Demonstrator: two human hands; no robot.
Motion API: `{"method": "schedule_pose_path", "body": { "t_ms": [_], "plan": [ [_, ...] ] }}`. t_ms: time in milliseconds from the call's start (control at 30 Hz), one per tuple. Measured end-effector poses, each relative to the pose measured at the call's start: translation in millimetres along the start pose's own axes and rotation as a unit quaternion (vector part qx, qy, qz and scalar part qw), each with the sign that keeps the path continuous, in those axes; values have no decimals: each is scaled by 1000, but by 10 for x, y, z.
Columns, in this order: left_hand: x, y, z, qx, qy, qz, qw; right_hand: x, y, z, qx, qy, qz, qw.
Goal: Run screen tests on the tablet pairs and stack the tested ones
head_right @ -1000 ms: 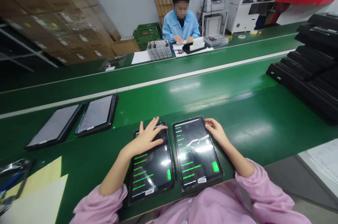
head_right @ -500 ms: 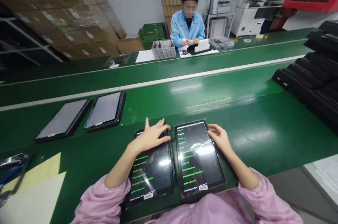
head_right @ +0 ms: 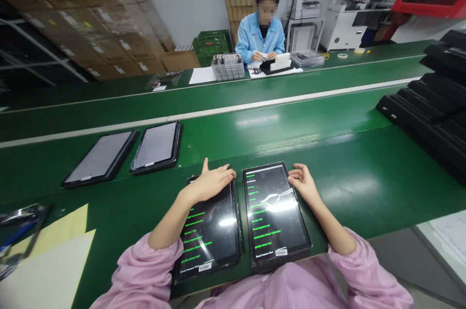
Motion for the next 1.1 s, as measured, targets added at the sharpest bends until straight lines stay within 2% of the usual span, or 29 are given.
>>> {"method": "schedule_pose_path", "body": {
  "t_ms": [400,700,800,867,900,933,967,1033,1100],
  "plan": [
    [-43,8,26,4,11,-15,1000,15,-20,2,-14,-13,-20,1000],
    [32,-22,0,-4,12,-29,999,40,-51,10,-25,-13,-29,999],
    [-139,19,-5,-19,62,-36,997,-99,-45,-64,-47,-7,-23,999],
    [-349,142,103,-103,111,-8,988,-297,2,-104,-68,-19,-11,997],
    [-449,212,235,-184,117,7,976,-415,40,-111,-79,-31,-5,996],
    [-522,274,435,-292,98,8,952,-535,85,-114,-90,-42,1,995],
    [-566,341,688,-407,60,-6,912,-647,126,-114,-95,-49,1,994],
    [-588,481,1195,-585,-7,-70,808,-823,180,-89,-84,-62,-13,995],
    [-529,623,1485,-678,-8,-107,727,-925,185,-27,-62,-79,-35,994]
  ]
}}
Point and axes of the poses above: each hand's wrist, its own x-axis towards the middle knuckle, its own z-axis out of the palm, y = z × x, the point moved 9 cm from there along x, towards the middle knuckle, and after that the axes turned 2 degrees about -x, right-handed, at the moved point
